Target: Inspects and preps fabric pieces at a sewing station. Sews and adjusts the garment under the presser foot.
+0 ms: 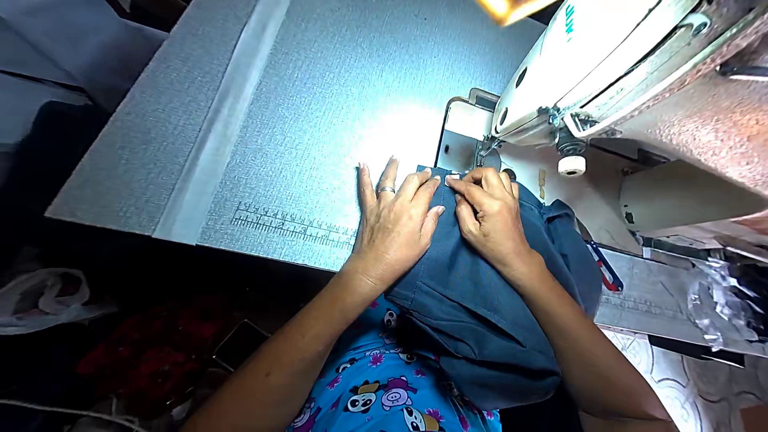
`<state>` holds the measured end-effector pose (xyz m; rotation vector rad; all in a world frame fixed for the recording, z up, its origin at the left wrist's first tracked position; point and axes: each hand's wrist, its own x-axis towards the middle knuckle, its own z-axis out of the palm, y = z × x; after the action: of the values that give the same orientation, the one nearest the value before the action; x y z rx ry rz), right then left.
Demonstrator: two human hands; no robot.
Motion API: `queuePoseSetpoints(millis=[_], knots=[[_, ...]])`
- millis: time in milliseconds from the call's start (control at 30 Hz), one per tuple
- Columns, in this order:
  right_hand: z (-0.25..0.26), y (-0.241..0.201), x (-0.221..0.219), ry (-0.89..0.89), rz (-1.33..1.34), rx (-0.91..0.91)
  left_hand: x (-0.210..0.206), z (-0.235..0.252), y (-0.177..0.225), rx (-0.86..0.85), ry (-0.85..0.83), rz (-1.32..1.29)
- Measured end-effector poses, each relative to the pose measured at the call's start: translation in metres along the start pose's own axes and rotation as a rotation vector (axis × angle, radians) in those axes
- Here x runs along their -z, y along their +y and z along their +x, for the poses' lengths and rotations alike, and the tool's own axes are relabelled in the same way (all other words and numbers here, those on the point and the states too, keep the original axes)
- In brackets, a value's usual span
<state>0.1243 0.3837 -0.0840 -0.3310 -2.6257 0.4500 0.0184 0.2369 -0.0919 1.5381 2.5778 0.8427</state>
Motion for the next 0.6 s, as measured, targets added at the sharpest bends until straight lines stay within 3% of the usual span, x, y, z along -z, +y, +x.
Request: queuePoseSetpoints(millis=[200,467,600], knots=[[0.0010,-0.0064,-0.0016,-0.011,-0.189,0.052,-0.0003,0.0000,0.0000,-0.017,0.006,0.001],[-0.0003,-0.0034,0.0036,0.042,0.049,-0.029,-0.0042,0.0006,-0.0003,-0.006,0.024,0.020],[0.0019,-0.0014,0.0069,0.135,-0.032,-0.003,-0.0020,0.0002,0.0011,0.003,0.011,0.027]])
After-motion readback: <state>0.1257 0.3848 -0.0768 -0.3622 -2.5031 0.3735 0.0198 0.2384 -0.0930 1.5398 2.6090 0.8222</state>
